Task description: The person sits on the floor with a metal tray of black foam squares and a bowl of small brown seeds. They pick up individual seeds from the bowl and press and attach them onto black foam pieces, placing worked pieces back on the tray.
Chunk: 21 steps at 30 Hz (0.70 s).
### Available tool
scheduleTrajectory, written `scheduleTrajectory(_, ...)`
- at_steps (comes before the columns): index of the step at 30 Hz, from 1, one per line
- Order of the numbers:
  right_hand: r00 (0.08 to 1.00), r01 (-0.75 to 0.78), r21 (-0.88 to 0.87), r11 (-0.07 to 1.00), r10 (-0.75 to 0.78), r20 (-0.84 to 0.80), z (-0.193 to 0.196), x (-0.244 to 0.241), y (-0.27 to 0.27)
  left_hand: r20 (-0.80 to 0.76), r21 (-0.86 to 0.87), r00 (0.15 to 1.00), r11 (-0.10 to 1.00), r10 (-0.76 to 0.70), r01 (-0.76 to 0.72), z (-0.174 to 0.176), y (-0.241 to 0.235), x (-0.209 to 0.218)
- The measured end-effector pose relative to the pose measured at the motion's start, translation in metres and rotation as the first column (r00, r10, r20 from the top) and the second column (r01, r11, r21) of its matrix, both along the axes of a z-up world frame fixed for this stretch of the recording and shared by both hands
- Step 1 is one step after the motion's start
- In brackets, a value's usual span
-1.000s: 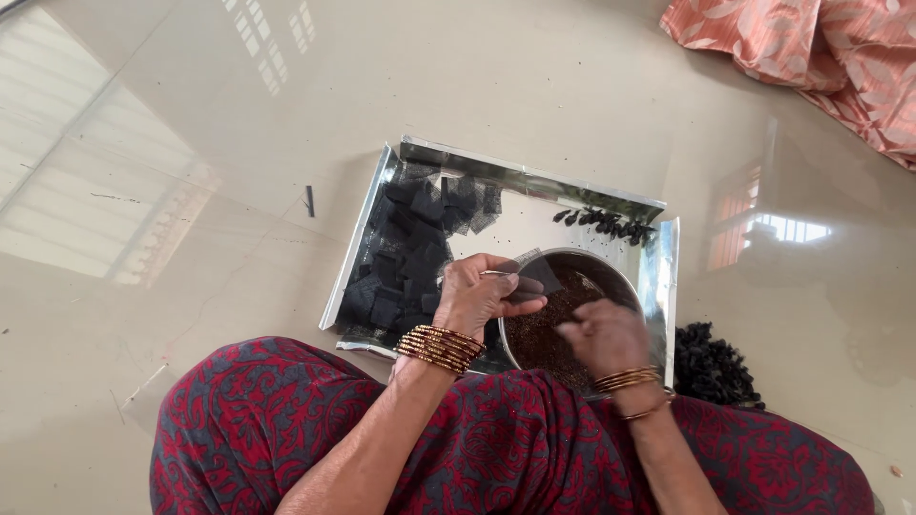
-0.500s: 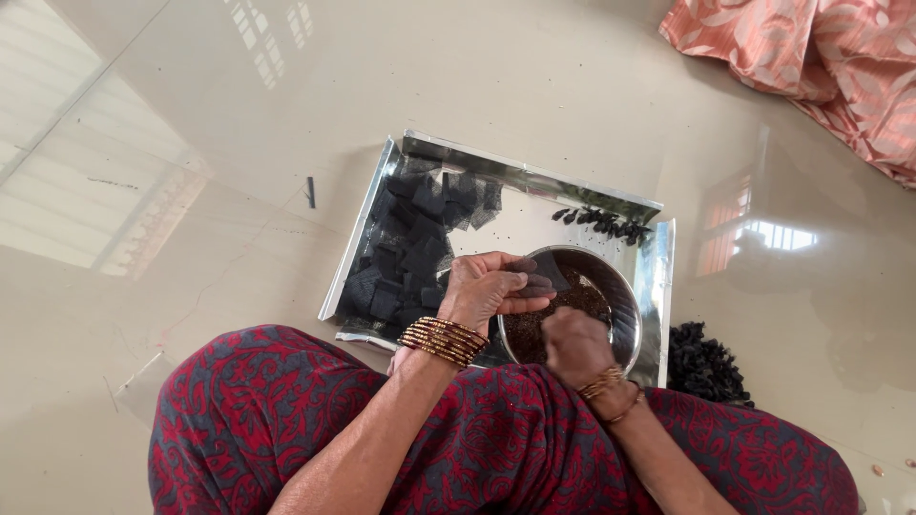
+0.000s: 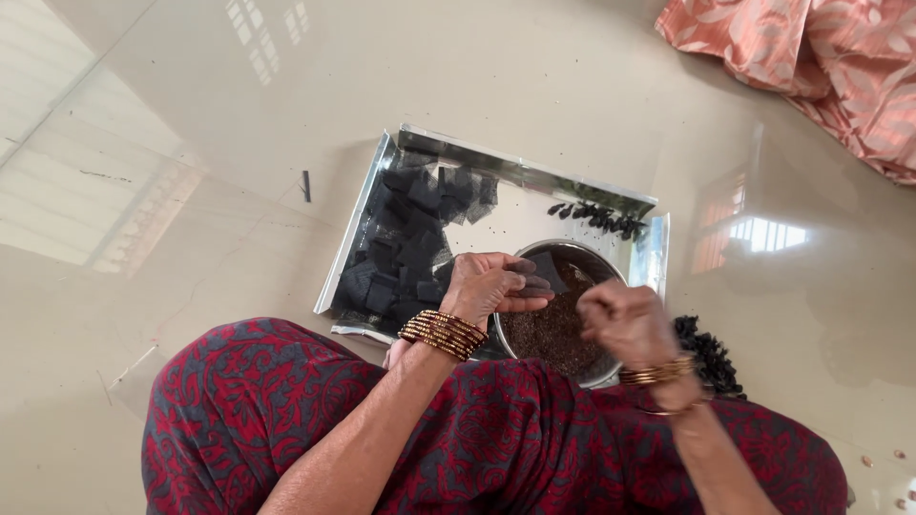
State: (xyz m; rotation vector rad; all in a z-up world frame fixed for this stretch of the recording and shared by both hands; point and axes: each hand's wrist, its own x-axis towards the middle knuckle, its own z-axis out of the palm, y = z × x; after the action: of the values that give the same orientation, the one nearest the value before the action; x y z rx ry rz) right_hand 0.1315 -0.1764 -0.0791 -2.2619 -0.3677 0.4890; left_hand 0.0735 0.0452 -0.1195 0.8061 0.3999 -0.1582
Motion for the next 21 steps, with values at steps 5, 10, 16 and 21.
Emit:
scheduleTrajectory(5,0.859,-0.324,-0.098,0.941,0.336,0.385,0.068,-0.013,0.024,0.006,-0.028,0.994,0.994,-0.105,0.105,0.004,-0.017,0.001)
scheduleTrajectory(10,0.525,-0.408,-0.497,0.766,0.642,0.558,0.062,-0.017,0.04,0.015,-0.047,0.987,0.986,-0.16,0.161,-0.007,-0.023,0.001)
scheduleTrajectory(16,0.547,-0.39,-0.598,0.7,0.699,0.461,0.062,-0.018,0.04,0.024,-0.02,0.984,0.984,-0.175,0.176,0.002,-0.022,0.0)
scheduleTrajectory(21,0.615,-0.399,-0.612,0.683,0.694,0.374,0.048,-0.006,0.028,0.052,-0.043,0.98,0.98,-0.19,0.192,0.006,-0.019,-0.003)
